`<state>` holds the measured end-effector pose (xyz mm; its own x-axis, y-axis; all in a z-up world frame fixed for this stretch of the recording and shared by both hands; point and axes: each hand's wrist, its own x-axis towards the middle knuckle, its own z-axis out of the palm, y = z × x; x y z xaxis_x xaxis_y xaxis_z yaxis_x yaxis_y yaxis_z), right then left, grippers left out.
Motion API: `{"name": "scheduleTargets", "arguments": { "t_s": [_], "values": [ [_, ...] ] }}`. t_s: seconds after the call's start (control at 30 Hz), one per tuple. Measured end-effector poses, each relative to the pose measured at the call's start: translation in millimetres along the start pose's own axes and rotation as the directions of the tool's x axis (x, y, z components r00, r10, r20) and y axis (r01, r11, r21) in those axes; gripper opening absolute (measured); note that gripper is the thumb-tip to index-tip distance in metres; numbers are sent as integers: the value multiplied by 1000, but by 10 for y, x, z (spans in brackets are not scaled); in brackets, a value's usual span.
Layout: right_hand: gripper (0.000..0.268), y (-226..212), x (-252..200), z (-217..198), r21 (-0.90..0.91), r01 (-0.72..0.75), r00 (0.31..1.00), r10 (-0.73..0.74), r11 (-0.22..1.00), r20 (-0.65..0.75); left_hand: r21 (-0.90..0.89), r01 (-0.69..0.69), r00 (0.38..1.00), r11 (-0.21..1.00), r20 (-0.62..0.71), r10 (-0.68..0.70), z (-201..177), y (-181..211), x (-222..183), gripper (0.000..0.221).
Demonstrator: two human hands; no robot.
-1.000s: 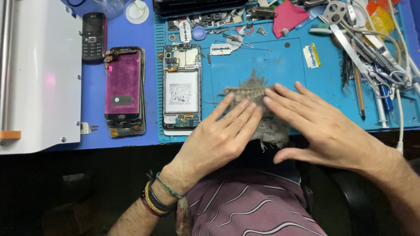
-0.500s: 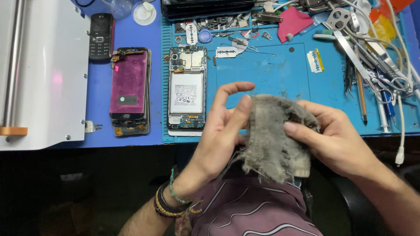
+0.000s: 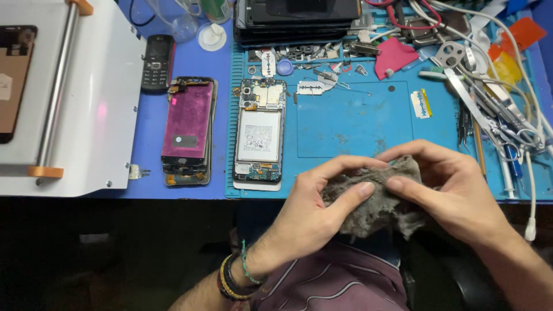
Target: The person places a smartphone into a white pressing machine and closes the lid. They then use a gray cloth to wipe the blue workbench surface and the smartphone screen. The person repeatedly wipes the screen of the phone while it is held in the press.
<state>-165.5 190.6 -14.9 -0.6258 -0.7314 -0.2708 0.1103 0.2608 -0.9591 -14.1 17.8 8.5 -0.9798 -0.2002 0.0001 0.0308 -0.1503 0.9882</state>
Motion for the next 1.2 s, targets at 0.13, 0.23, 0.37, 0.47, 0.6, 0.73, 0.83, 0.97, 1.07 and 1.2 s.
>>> {"name": "scheduleTargets", "arguments": {
  "t_s": [0.13,0.23,0.37,0.47,0.6,0.73,0.83,0.97,1.07,1.2],
  "values": [
    [21,-85,22,-36,-46,165,981,-169,985,-99,-211,37,991,977,-117,-62,-20,-58,-36,58],
    [17,-219,65,-56,-145,214,973,-223,966,-55,-301,58,988,952,-116,-97,-40,-192,-103,39],
    [26,-523,169,79,-448,92,992,-123,889,-40,-202,-39,987,979,-159,6,-63,-148,-229,14],
    [30,-658,263,223,-614,305,935,-352,728,48,14,-67,967,998,-244,69,-66,-176,-254,13],
    [32,-753,311,346,-747,358,870,-491,560,48,44,-15,961,999,-275,26,-45,-231,-274,21],
    [65,-720,446,215,-635,494,863,-424,594,274,-87,-21,981,996,-196,3,-53,-239,-316,30],
    [64,-590,406,182,-596,463,869,-203,657,451,-58,-41,988,997,-151,32,-124,-226,-337,22],
    [16,-439,219,164,-715,396,912,-156,577,379,90,-59,981,994,-181,74,-188,-164,-369,9],
    [21,-321,50,48,-647,409,908,-214,643,361,0,-97,974,995,-208,95,-147,-273,-390,13],
    [24,-276,-90,168,-258,513,809,-360,819,465,-267,-12,992,964,-124,-22,10,-454,-349,8]
  ]
}}
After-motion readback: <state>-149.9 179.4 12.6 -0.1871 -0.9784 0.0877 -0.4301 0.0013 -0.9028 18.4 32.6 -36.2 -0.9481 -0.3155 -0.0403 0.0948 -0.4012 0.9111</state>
